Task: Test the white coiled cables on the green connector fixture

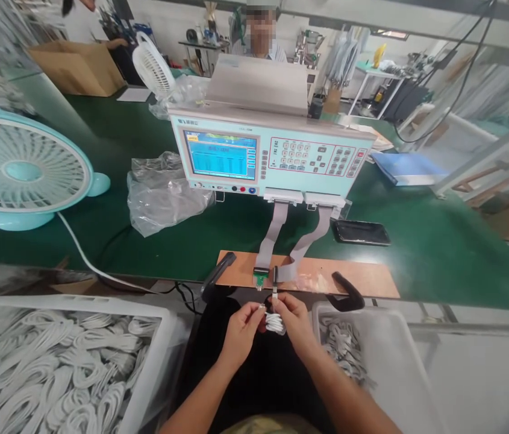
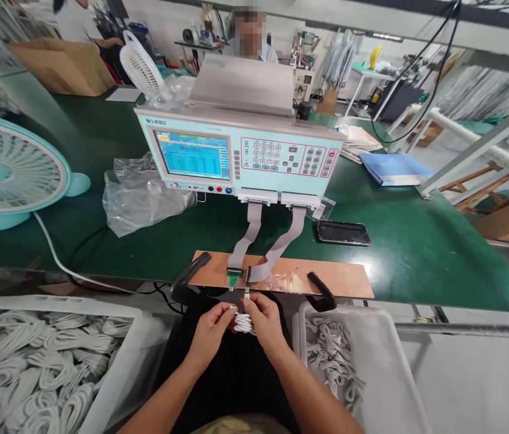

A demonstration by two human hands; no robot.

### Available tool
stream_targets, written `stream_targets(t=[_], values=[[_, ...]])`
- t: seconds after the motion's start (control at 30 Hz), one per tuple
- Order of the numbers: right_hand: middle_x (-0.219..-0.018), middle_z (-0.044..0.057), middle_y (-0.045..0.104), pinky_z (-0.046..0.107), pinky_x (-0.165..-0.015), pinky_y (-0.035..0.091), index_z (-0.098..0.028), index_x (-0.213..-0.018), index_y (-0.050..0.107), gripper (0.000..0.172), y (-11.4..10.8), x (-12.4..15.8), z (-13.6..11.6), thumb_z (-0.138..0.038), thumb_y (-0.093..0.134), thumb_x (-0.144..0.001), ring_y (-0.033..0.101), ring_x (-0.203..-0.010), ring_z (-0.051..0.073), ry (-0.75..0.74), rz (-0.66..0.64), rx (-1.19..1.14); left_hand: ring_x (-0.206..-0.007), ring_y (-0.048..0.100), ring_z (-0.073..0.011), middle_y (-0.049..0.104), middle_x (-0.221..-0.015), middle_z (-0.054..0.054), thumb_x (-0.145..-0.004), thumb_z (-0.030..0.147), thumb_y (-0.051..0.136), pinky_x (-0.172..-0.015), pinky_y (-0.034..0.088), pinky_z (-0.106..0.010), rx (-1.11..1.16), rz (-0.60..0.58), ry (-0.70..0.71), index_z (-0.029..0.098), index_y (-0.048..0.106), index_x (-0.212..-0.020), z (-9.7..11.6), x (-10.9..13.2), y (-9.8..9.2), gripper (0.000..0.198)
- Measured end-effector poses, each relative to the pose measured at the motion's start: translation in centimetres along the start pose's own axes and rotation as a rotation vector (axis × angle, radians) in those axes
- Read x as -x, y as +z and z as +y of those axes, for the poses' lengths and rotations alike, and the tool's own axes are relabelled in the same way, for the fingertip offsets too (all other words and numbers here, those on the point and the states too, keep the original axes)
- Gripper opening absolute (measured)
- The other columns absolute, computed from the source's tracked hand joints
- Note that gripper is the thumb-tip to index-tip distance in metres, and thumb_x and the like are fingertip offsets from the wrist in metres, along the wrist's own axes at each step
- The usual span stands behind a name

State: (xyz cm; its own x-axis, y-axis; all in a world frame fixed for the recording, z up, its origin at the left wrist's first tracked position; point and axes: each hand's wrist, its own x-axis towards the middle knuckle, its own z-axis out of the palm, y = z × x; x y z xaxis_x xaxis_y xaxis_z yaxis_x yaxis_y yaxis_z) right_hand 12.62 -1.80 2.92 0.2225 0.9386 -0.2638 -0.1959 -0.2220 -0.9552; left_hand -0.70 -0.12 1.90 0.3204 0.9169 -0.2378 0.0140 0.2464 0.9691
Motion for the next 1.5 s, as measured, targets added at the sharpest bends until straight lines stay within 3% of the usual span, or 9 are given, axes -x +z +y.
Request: stream_targets(t=[0.2, 0.47, 0.6, 0.73, 0.93, 1.2, 1.5], values=[[-0.058, -0.003, 0.051, 0.022, -0.051, 0.035, -0.016, -0.072, 0.064, 0.025, 0.3, 0.1, -0.5, -0.040, 0.062, -0.072, 0.043, -0.051, 0.010, 0.010, -0.003, -0.031, -0.057, 0.050, -0.0113, 0.053, -0.059, 0.002, -0.080, 0.037, 0.049, -0.058, 0.041, -0.022, -0.065, -0.015, 0.019, 0.015, 0.057, -0.072, 0.3, -0.1, -0.5, 0.025], [-0.056, -0.002, 0.057, 0.021, -0.047, 0.036, -0.015, -0.070, 0.064, 0.021, 0.5, 0.1, -0.6, -0.036, 0.066, -0.069, 0.045, -0.047, 0.008, 0.129, 0.010, -0.199, -0.064, 0.047, -0.0112, 0.049, -0.066, 0.001, -0.085, 0.036, 0.041, -0.060, 0.040, -0.021, -0.170, -0.184, 0.123, 0.015, 0.052, -0.067, 2.2, -0.6, -1.3, 0.029], [-0.052, -0.001, 0.058, 0.022, -0.046, 0.037, -0.015, -0.066, 0.063, 0.022, 1.1, -0.1, -1.0, -0.037, 0.069, -0.065, 0.047, -0.045, 0.010, 0.198, 0.027, -0.320, -0.069, 0.048, -0.0125, 0.051, -0.075, -0.002, -0.085, 0.037, 0.040, -0.063, 0.042, -0.022, -0.155, -0.214, 0.137, 0.015, 0.055, -0.071, 2.8, -0.9, -1.6, 0.030], [-0.053, -0.001, 0.059, 0.023, -0.050, 0.039, -0.015, -0.066, 0.064, 0.023, 1.3, -0.3, -1.0, -0.037, 0.070, -0.064, 0.050, -0.048, 0.011, 0.188, 0.043, -0.319, -0.077, 0.050, -0.0153, 0.054, -0.082, -0.005, -0.082, 0.035, 0.044, -0.069, 0.042, -0.024, -0.150, -0.133, 0.185, 0.014, 0.056, -0.064, 2.6, -1.3, -1.2, 0.030], [-0.061, 0.000, 0.064, 0.023, -0.056, 0.039, -0.016, -0.072, 0.069, 0.021, 0.5, -0.7, -0.6, -0.036, 0.068, -0.067, 0.051, -0.054, 0.011, 0.131, -0.023, -0.219, -0.061, 0.043, -0.0110, 0.043, -0.061, 0.002, -0.080, 0.031, 0.045, -0.060, 0.035, -0.022, -0.152, 0.077, 0.200, 0.016, 0.045, -0.053, 1.8, -1.6, -0.1, 0.031], [-0.065, 0.001, 0.064, 0.024, -0.060, 0.040, -0.017, -0.078, 0.070, 0.021, 0.2, -0.9, -0.5, -0.036, 0.068, -0.069, 0.051, -0.057, 0.012, 0.148, -0.042, -0.190, -0.061, 0.040, -0.0103, 0.040, -0.060, 0.003, -0.082, 0.028, 0.044, -0.060, 0.034, -0.022, -0.167, 0.109, 0.241, 0.016, 0.043, -0.055, 1.1, -2.0, -0.2, 0.029], [-0.066, 0.002, 0.066, 0.024, -0.060, 0.040, -0.017, -0.081, 0.070, 0.025, 0.2, -0.9, -0.5, -0.039, 0.068, -0.069, 0.053, -0.059, 0.013, 0.124, -0.082, -0.202, -0.056, 0.043, -0.0099, 0.046, -0.055, 0.003, -0.081, 0.035, 0.047, -0.057, 0.035, -0.021, -0.040, 0.198, 0.145, 0.015, 0.049, -0.057, 1.1, -1.7, 0.6, 0.032]])
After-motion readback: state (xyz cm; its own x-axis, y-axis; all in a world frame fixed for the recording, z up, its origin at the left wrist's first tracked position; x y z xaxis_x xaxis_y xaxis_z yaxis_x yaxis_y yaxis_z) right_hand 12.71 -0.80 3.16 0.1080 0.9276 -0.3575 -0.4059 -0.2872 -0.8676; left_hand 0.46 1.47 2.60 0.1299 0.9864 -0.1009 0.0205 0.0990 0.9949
